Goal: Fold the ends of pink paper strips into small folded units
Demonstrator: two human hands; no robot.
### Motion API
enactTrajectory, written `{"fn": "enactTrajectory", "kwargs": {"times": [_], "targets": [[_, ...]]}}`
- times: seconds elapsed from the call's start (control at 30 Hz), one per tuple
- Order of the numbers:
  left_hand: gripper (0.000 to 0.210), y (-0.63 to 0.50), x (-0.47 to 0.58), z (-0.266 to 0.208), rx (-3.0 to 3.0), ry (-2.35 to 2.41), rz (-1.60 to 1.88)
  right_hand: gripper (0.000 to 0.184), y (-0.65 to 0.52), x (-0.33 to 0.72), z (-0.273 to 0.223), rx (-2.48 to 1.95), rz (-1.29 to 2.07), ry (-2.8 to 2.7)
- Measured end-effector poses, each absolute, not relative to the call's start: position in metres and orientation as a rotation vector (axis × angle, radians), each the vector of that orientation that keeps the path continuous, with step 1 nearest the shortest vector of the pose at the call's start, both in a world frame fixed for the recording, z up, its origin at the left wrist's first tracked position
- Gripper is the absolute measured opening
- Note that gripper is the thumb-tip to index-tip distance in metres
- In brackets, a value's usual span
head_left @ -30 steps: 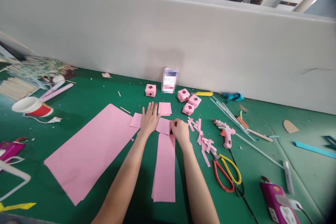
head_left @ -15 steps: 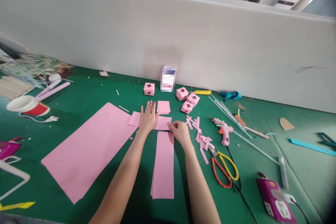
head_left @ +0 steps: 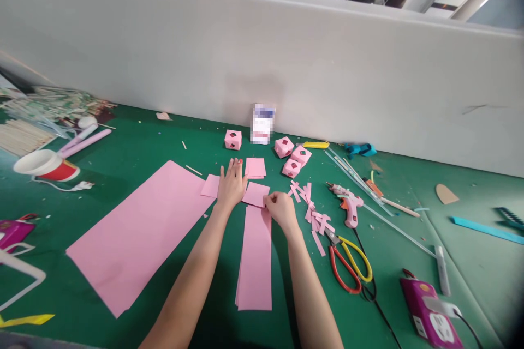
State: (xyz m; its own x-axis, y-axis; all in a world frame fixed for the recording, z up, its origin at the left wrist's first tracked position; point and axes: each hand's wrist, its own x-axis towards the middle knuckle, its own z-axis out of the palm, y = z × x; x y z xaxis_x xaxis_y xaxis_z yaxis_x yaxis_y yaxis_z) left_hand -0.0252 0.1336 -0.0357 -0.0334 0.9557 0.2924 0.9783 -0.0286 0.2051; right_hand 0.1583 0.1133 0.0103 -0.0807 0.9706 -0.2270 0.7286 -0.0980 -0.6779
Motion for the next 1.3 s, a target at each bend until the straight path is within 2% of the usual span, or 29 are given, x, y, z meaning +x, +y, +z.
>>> {"fn": "enactTrajectory", "kwargs": {"times": [1.03,1.3], "targets": [[0.054,0.136,-0.028,-0.040,-2.148,-2.160,-0.569,0.024,0.113,0.164,0.014,-1.855,1.000,-1.837],[0.052,0.135,-0.028,-0.039,-2.145,-2.170,-0.633,0.024,0.115,0.177,0.014,-1.845,1.113,-1.818]]}}
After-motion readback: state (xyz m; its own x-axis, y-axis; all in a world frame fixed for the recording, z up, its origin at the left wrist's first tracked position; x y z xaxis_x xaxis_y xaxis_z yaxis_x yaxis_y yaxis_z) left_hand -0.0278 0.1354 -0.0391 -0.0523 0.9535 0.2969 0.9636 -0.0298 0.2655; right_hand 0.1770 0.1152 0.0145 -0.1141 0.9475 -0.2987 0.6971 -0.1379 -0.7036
